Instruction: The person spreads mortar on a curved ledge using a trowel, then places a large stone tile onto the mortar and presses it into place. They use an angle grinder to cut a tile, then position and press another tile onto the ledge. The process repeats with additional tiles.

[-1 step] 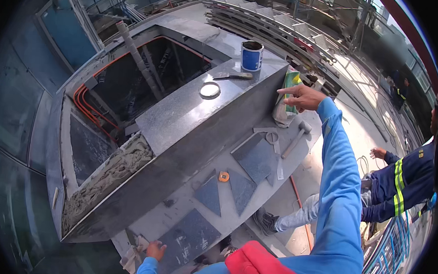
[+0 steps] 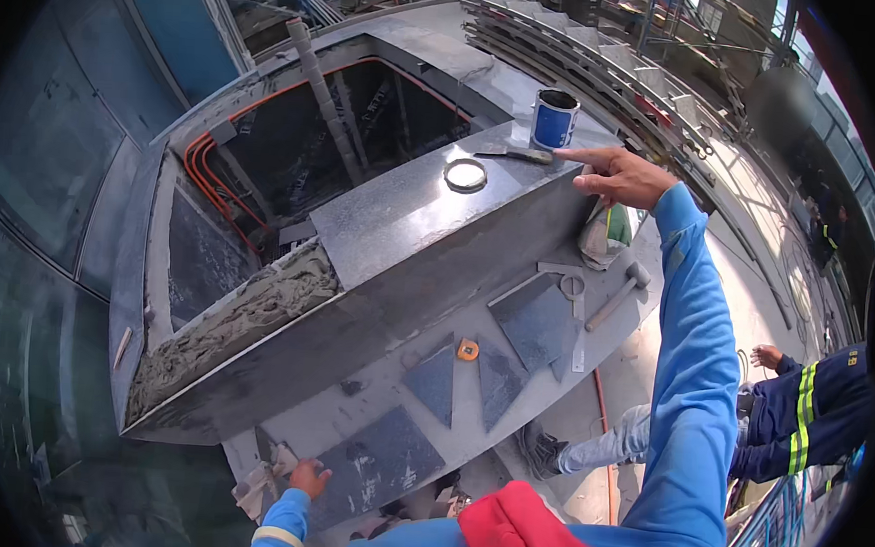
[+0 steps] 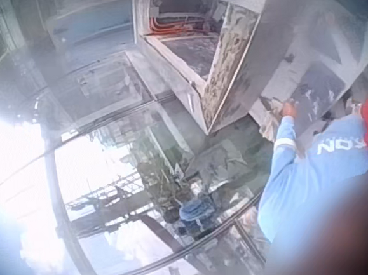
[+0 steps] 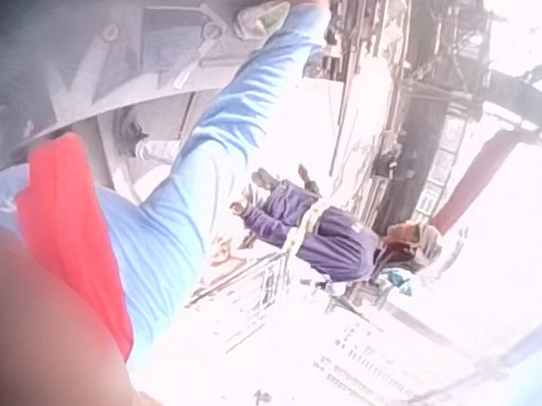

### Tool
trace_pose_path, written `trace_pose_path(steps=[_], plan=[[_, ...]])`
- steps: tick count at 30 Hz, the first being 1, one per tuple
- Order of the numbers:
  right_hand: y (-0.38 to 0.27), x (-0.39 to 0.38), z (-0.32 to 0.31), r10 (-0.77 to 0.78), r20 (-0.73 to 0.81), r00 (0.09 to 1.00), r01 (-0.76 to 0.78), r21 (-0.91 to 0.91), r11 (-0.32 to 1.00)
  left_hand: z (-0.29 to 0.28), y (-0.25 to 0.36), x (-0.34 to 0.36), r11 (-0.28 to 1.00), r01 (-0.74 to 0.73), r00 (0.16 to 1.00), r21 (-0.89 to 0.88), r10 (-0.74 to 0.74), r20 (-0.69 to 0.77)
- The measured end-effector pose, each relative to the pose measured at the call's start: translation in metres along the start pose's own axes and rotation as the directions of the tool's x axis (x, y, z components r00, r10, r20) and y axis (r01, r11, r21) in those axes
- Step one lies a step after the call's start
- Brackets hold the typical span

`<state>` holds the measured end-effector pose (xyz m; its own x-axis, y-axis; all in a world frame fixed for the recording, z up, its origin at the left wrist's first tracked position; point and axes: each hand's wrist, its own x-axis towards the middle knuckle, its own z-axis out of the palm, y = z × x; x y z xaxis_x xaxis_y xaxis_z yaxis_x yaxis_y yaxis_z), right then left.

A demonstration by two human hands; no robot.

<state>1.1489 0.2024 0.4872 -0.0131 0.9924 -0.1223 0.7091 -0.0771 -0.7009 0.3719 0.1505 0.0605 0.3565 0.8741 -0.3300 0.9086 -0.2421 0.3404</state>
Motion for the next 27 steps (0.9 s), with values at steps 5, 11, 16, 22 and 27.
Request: trace_pose_path(steps=[5,11,16,22,27], plan=[[-0.303,0.154,0.064,-0.437,0.031,0.899,0.418,-0.360,0.834,-0.049,0.025,0.007,0.974,0.228,0.970,0.019,-0.225,-0.097],[-0.254,0.157,0.206,-0.722,0.089,0.686,0.726,-0.037,0.686,-0.029,0.015,-0.041,0.903,0.144,0.954,-0.405,-0.236,-0.186],[0.020,0.045,0.451,0.187,-0.016,0.982,-0.188,-0.134,0.973,0.062,-0.069,-0.129,0.937,0.223,0.932,-0.270,-0.286,-0.225],[0.123,-0.318,0.622,0.803,0.428,0.415,-0.695,-0.421,0.583,0.107,-0.183,-0.176,0.789,0.512,0.831,-0.340,-0.555,-0.035],[0.084,-0.477,0.620,0.975,0.203,0.092,-0.994,0.081,0.077,0.081,-0.210,-0.082,0.741,0.485,0.841,-0.464,-0.541,0.013]])
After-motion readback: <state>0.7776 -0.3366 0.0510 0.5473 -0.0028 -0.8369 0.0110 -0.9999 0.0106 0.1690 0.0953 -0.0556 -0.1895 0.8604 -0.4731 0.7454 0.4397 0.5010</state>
